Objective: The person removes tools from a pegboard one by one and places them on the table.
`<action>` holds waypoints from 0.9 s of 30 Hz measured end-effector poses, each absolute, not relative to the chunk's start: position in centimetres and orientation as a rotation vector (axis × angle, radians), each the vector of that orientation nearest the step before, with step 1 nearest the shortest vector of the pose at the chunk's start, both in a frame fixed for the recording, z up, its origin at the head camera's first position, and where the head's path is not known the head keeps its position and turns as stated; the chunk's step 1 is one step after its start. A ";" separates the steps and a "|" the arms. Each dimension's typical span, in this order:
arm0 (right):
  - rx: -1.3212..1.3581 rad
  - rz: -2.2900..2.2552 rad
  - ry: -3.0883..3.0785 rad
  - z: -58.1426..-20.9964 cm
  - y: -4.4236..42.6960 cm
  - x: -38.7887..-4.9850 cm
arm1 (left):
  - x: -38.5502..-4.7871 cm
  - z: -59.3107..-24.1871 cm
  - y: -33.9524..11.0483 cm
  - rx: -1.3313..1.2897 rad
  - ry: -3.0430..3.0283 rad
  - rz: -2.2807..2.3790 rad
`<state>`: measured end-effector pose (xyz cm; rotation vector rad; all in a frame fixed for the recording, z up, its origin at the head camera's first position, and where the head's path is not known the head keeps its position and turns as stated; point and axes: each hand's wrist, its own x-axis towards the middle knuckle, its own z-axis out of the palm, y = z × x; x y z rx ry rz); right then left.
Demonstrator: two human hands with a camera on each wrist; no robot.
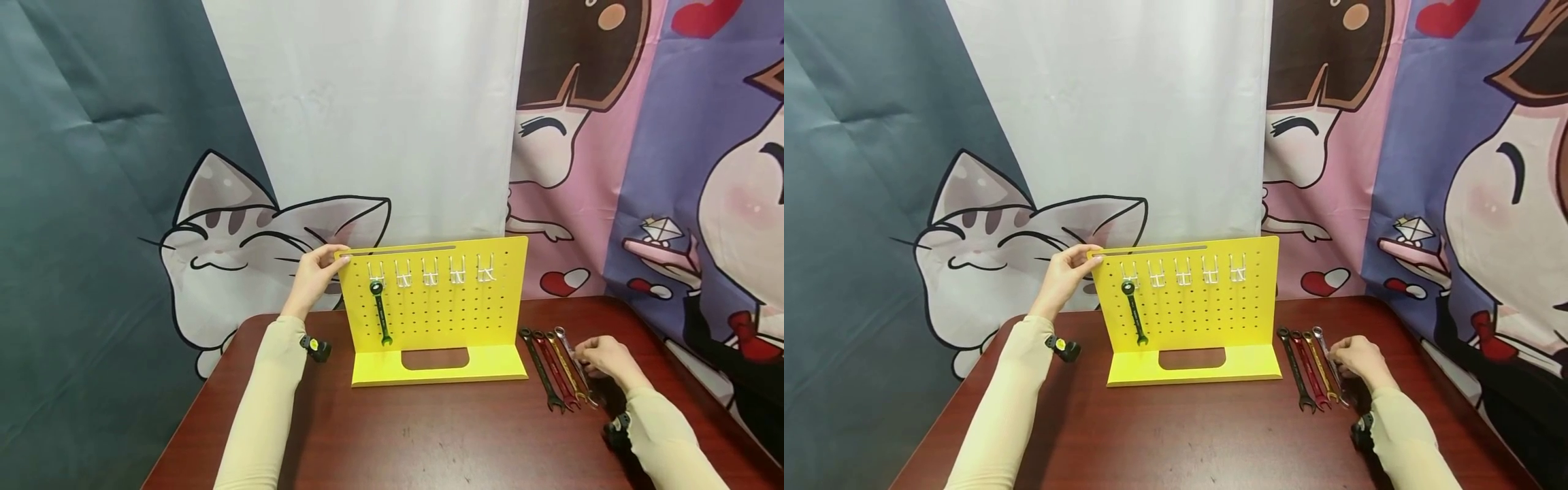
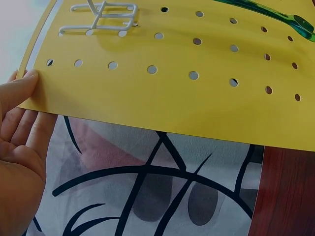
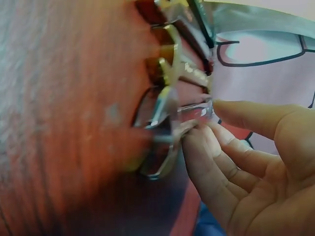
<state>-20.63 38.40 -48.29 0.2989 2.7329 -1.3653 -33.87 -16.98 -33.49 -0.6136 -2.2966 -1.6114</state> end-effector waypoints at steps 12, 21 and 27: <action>0.076 -1.342 2.882 -44.6 34.8 -21.6 | -34.0 -33.1 -17.3 -0.602 -2.300 -1.569; -0.141 -1.464 2.835 -42.6 30.7 -22.0 | -33.8 -33.3 -17.0 -0.591 -2.332 -1.575; -0.218 -1.548 2.815 -42.0 27.9 -22.6 | -33.9 -33.5 -16.9 -0.588 -2.324 -1.595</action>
